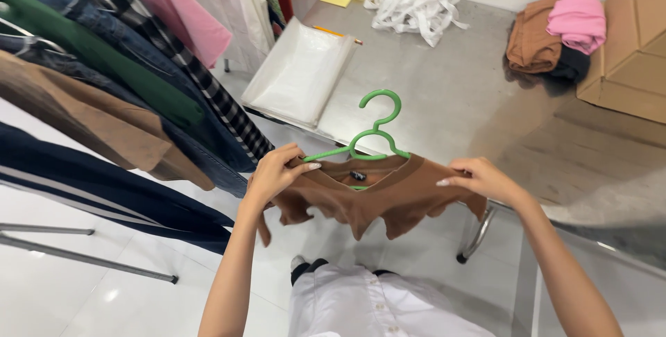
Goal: The person picks up folded garments from a metal table, unfolds them, places them on hangers, and hangs them on a clothing rack. The person handles a pink top, brown shorts, and a pink skirt, repeating the process for each item.
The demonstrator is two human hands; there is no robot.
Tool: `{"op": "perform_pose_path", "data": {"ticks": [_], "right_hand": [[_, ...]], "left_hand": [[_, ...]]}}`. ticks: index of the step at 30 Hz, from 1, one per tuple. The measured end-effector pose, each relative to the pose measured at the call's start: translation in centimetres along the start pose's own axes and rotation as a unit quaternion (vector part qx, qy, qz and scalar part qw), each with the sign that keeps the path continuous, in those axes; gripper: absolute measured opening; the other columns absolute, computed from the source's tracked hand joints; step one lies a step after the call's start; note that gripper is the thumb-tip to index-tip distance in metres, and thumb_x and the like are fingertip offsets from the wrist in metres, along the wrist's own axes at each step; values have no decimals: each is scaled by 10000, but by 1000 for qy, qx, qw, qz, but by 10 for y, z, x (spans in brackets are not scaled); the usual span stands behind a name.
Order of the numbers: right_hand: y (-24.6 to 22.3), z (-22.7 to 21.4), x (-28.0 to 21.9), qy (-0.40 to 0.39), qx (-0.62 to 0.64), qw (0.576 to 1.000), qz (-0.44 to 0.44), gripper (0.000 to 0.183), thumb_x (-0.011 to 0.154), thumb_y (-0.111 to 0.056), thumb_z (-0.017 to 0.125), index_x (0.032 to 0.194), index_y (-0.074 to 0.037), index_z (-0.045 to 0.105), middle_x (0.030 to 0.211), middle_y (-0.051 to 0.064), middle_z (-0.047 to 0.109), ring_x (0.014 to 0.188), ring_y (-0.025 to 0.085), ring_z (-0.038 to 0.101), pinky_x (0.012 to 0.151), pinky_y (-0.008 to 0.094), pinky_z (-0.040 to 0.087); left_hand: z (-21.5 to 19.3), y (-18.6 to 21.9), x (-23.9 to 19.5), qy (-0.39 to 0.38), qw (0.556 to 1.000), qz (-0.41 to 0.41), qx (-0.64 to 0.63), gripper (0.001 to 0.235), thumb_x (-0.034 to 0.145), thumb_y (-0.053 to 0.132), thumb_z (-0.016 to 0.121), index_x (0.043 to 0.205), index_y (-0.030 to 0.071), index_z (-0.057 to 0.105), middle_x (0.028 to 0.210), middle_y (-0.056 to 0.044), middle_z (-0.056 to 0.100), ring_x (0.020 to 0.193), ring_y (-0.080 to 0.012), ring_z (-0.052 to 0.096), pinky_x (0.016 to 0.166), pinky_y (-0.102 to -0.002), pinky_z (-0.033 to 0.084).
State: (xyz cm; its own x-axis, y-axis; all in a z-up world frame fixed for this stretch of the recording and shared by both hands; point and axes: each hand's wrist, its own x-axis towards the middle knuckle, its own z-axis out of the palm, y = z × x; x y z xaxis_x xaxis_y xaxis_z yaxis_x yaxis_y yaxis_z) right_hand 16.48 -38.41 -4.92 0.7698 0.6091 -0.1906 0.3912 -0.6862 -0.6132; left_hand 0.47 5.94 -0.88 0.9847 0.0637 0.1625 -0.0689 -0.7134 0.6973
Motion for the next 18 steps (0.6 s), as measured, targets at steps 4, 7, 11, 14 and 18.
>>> {"op": "perform_pose_path", "data": {"ticks": [4, 7, 11, 14, 18], "right_hand": [[-39, -5, 6, -25, 27, 998, -54, 111, 848, -236, 791, 898, -140, 813, 773, 14, 762, 728, 132, 647, 689, 282, 521], [-60, 9, 25, -94, 94, 990, -55, 105, 835, -191, 810, 899, -122, 855, 675, -7, 709, 686, 117, 540, 648, 284, 477], [-92, 29, 46, -125, 218, 965, -75, 171, 913, -151, 743, 764, -76, 777, 647, -14, 642, 638, 119, 523, 591, 276, 471], [-141, 35, 59, -104, 203, 965, -127, 172, 925, -154, 728, 783, -58, 741, 762, 16, 626, 727, 132, 534, 654, 291, 502], [-196, 55, 71, -101, 144, 969, -176, 135, 926, -222, 722, 897, -97, 764, 802, 2, 679, 785, 115, 634, 737, 300, 562]], "left_hand": [[-27, -9, -19, 40, 998, -39, 37, 293, 882, 369, 773, 811, 105, 666, 691, -13, 515, 679, -200, 558, 663, -309, 462], [-35, -29, -26, 76, 995, -64, 25, 316, 857, 391, 791, 838, 106, 655, 728, -44, 544, 734, -252, 601, 679, -344, 489], [-34, -66, -34, 147, 982, -119, 21, 245, 862, 379, 799, 920, 165, 696, 822, 15, 596, 811, -231, 650, 739, -339, 509], [-38, -94, -38, 202, 970, -137, -15, 190, 869, 301, 803, 994, 182, 724, 945, 35, 636, 941, -231, 681, 830, -344, 527], [-54, -107, -47, 257, 946, -150, -130, 450, 879, 200, 810, 1285, 117, 634, 1211, -104, 558, 1246, -391, 586, 1062, -497, 466]]}}
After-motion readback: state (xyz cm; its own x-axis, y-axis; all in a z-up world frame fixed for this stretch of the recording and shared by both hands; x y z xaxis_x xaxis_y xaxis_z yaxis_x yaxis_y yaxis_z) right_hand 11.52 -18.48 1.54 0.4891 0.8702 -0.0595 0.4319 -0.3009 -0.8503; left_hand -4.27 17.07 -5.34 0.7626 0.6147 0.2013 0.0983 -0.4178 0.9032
